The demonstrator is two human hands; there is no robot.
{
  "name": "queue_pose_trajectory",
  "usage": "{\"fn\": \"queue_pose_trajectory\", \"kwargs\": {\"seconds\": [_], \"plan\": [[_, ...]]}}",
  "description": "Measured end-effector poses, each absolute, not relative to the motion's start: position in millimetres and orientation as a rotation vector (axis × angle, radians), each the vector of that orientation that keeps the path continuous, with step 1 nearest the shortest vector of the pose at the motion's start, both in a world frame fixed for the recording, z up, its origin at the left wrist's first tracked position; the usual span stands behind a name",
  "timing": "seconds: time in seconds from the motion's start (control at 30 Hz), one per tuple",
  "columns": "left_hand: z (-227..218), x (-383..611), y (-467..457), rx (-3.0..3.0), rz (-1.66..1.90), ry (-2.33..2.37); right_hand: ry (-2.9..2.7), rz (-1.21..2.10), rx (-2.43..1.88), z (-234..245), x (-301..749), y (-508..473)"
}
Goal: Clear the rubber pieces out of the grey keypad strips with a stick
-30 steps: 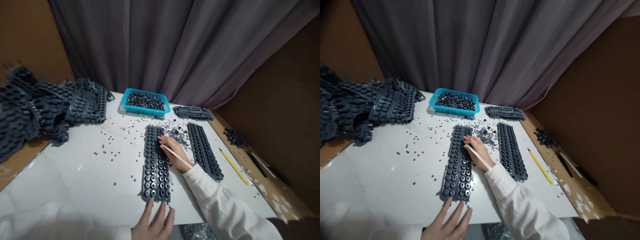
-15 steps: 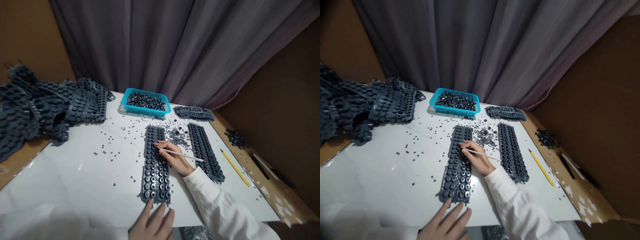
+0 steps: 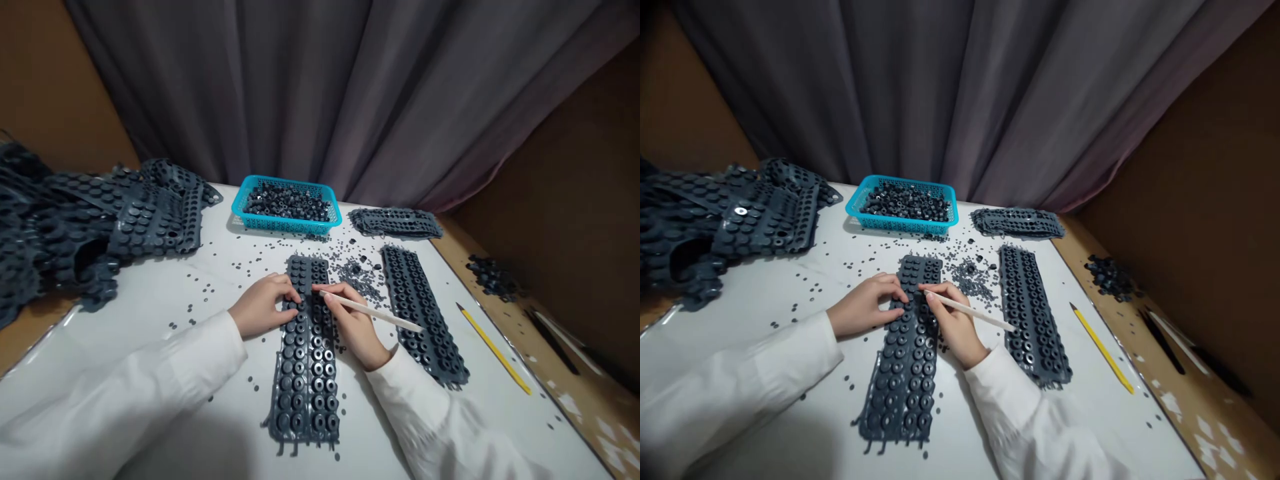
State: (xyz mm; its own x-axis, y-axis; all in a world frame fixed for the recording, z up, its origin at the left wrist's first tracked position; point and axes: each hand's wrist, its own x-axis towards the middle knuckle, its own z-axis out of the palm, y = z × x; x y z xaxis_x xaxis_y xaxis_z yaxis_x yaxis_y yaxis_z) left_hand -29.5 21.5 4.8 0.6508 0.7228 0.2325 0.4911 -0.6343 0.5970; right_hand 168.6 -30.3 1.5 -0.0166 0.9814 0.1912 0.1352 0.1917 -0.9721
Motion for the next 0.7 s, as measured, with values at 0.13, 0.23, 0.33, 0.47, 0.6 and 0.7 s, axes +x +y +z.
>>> {"fn": "queue_pose_trajectory", "kwargs": {"seconds": [0.13, 0.23, 0.33, 0.47, 0.6, 0.7], "plan": [[3.9, -27.2, 21.5, 2.328, 0.631, 0.947, -1.437, 1.045, -1.163, 1.3, 169.9, -31.9], [3.0, -27.2, 23.8, 2.309, 0.636, 0.944, -1.503, 1.050, -1.176, 1.2, 171.0, -33.0], [0.3, -27.2, 24.4, 2.300, 0.645, 0.942, -1.566, 1.059, -1.176, -0.2, 172.5, -33.9], [-3.2, -26.3, 23.7, 2.289, 0.672, 0.942, -1.590, 1.056, -1.163, -2.9, 173.8, -34.0], [-4.8, -25.0, 23.7, 2.275, 0.699, 0.944, -1.605, 1.062, -1.154, -3.6, 173.3, -33.6], [-5.4, -24.4, 24.1, 2.267, 0.708, 0.942, -1.626, 1.071, -1.149, -2.4, 172.6, -33.5]]}}
